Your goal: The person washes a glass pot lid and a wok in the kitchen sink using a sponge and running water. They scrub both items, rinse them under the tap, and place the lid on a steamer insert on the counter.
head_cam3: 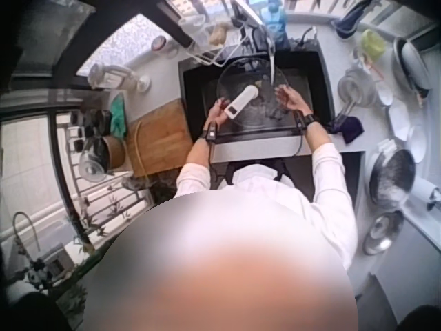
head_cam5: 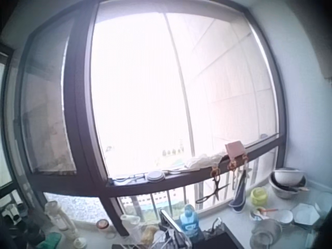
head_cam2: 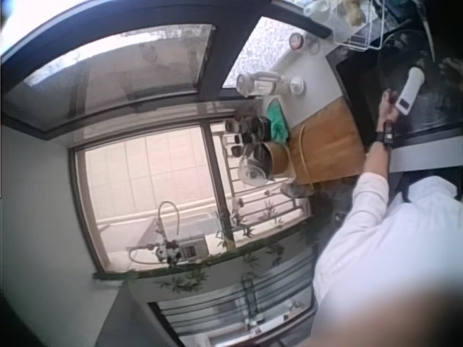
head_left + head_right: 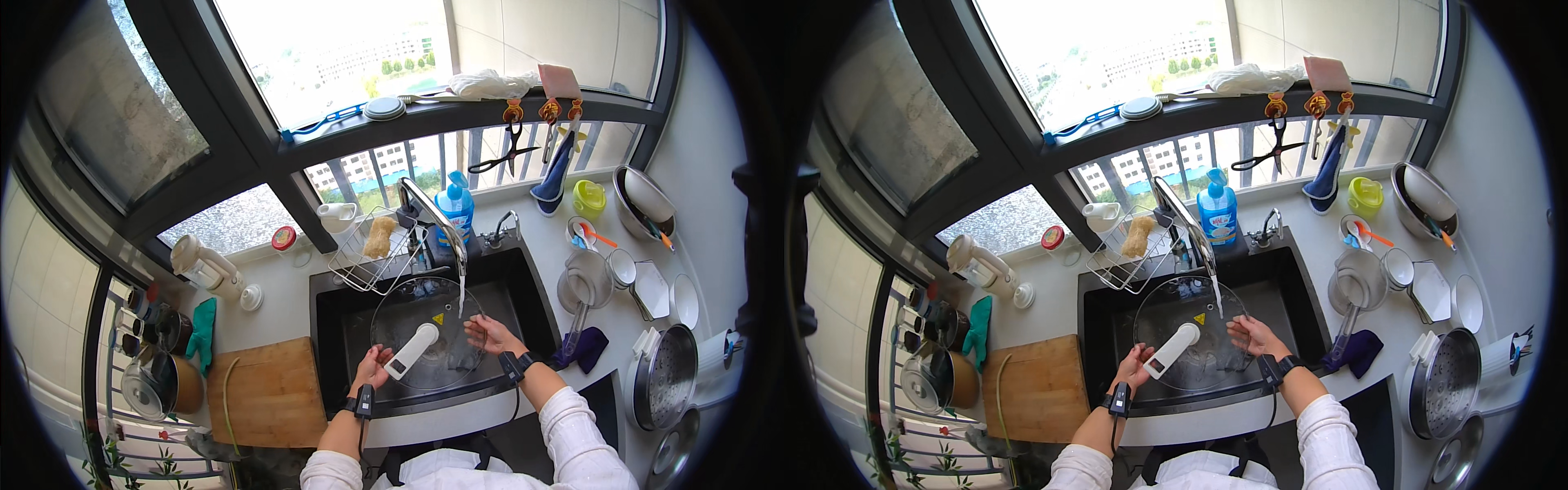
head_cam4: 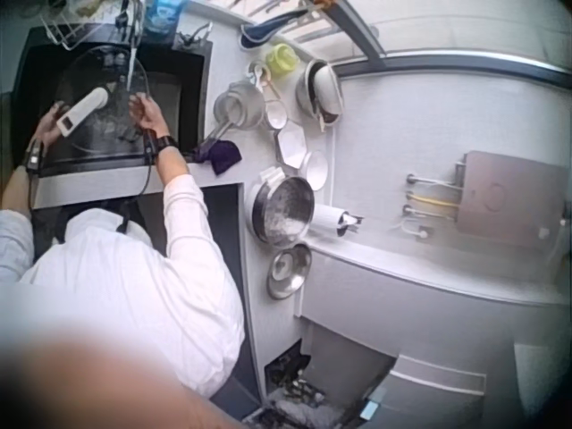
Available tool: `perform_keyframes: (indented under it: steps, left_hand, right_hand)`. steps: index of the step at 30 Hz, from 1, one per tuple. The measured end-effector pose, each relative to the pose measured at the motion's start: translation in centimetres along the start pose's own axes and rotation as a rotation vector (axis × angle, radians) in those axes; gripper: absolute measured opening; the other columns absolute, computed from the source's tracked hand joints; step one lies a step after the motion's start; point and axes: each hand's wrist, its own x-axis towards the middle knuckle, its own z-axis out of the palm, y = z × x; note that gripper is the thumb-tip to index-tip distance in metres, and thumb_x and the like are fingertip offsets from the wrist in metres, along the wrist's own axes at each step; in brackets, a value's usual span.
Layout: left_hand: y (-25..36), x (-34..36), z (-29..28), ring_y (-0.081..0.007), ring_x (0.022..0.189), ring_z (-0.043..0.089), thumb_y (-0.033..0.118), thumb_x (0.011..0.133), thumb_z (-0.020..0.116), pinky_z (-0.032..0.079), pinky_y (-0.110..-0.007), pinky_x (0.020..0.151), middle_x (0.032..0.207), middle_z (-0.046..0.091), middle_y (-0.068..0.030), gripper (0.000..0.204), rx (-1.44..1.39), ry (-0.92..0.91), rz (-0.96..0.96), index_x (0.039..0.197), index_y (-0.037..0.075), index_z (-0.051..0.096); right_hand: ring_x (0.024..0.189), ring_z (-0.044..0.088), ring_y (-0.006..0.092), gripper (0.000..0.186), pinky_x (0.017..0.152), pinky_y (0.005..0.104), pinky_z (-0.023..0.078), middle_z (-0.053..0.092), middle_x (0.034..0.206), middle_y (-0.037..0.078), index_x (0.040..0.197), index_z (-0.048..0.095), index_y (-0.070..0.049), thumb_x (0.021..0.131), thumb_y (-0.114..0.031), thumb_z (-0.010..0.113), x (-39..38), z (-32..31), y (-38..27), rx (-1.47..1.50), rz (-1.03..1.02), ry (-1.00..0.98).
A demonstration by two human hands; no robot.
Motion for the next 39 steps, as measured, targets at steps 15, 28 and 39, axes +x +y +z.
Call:
perform_keyframes:
  steps: [15, 28, 39]
  left_hand:
    - [-4.4, 3.3, -1.3, -0.0291, 0.089, 0.056, 0.018, 0.098, 0.034, 0.050, -0.043, 0.080, 0.102, 0.057, -0.0159, 0.022, -0.236, 0.106, -0.104, 0.103, 0.005, 0.051]
    - [-4.8, 1.4, 4.3, -0.0303, 0.106, 0.054, 0.013, 0.096, 0.035, 0.046, -0.047, 0.092, 0.115, 0.051, -0.0160, 0.029, -0.069, -0.104, -0.344, 0.122, 0.001, 0.040]
    - [-6.7, 0.3, 7.6, -0.0343, 0.112, 0.053, 0.006, 0.096, 0.035, 0.044, -0.047, 0.094, 0.123, 0.050, -0.0207, 0.016, -0.088, -0.175, -0.349, 0.108, 0.007, 0.046]
  right_hand:
    - [0.092, 0.061, 0.0173, 0.010, 0.077, 0.0394, 0.049, 0.063, 0.098, 0.003, 0.098, 0.054, -0.014, 0.095, -0.019, 0.045, -0.8, 0.1, -4.1, -0.118, 0.099, 0.068]
    - [0.068, 0.055, 0.0217, 0.019, 0.065, 0.0382, 0.052, 0.050, 0.073, 0.007, 0.074, 0.047, -0.005, 0.092, -0.007, 0.040, -5.1, -2.5, -3.7, 0.307, -0.074, 0.220]
    - [0.082, 0.063, 0.0278, 0.008, 0.077, 0.0474, 0.054, 0.060, 0.097, 0.015, 0.088, 0.054, -0.002, 0.089, 0.001, 0.046, -2.9, -6.3, -1.0, 0.539, -0.081, 0.282]
